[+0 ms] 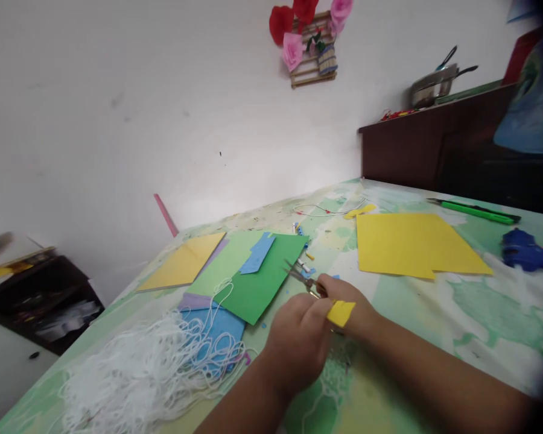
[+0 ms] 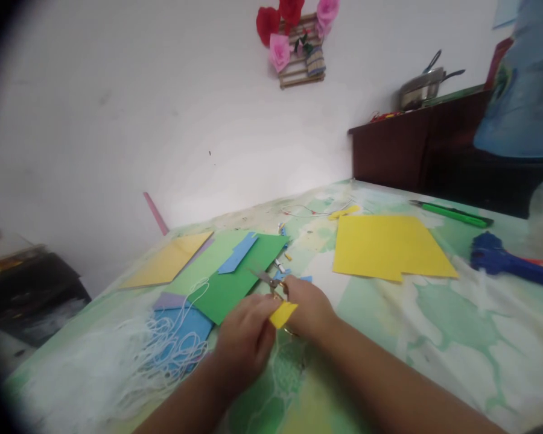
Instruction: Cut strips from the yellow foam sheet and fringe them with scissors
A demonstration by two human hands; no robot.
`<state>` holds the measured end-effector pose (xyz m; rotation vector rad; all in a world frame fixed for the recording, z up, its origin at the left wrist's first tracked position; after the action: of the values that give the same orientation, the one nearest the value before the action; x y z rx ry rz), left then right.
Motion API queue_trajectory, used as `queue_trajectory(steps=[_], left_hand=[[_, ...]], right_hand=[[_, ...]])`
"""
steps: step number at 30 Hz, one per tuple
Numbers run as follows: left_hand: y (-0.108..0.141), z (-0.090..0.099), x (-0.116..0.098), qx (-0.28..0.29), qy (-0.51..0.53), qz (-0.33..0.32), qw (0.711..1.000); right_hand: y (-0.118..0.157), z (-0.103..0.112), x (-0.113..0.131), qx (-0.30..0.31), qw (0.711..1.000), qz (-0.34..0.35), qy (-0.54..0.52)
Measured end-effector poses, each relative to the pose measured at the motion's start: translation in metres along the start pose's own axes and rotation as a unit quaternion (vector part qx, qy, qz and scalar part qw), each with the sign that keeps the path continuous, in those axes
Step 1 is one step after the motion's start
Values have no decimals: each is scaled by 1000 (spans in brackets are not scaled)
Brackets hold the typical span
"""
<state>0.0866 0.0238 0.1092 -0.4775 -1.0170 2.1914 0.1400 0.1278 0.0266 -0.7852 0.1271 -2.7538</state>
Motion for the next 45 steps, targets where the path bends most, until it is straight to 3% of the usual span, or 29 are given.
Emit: queue_trajectory(steps=[2, 4, 7, 9, 10, 14, 17, 19, 29, 38, 45], left_hand=[[13, 12, 21, 19, 31, 97, 995], [34, 12, 57, 45, 103, 262, 959], [77, 0, 104, 28, 242, 496, 833], [97, -6, 121, -19, 313, 576, 755], [100, -6, 126, -41, 326, 588, 739], [99, -1, 134, -67, 348, 577, 736], [101, -1, 135, -95, 396, 587, 700], [103, -1, 134, -105, 399, 594, 690], [99, -10, 119, -27, 369, 588, 719], [102, -14, 115, -13, 379, 607, 699], [101, -12, 112, 1, 379, 598, 706]], right_hand=[[-3, 10, 0, -26, 999, 13, -25], [-3, 19, 4, -48, 996, 31, -75], [3, 17, 18, -1, 988, 85, -130], [12, 9, 29, 44, 986, 123, -106], [16, 5, 33, 59, 986, 136, -80], [24, -8, 36, 82, 987, 139, 15], [22, -9, 32, 76, 988, 124, 42], [20, -9, 30, 75, 989, 117, 45], [25, -19, 30, 139, 982, 129, -1], [26, -17, 33, 145, 980, 136, 5], [27, -19, 31, 153, 978, 141, 16]])
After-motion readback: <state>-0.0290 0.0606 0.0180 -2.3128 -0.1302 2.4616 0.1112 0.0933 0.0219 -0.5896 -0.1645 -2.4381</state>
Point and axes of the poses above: each hand's wrist, its own y-axis away from the middle knuckle, its own z-axis out of the back of the hand, x = y × z, the point moved 9 cm from there along -y, towards the middle knuckle, and after that the axes turned 4 degrees about -x, right-handed, at the moved point
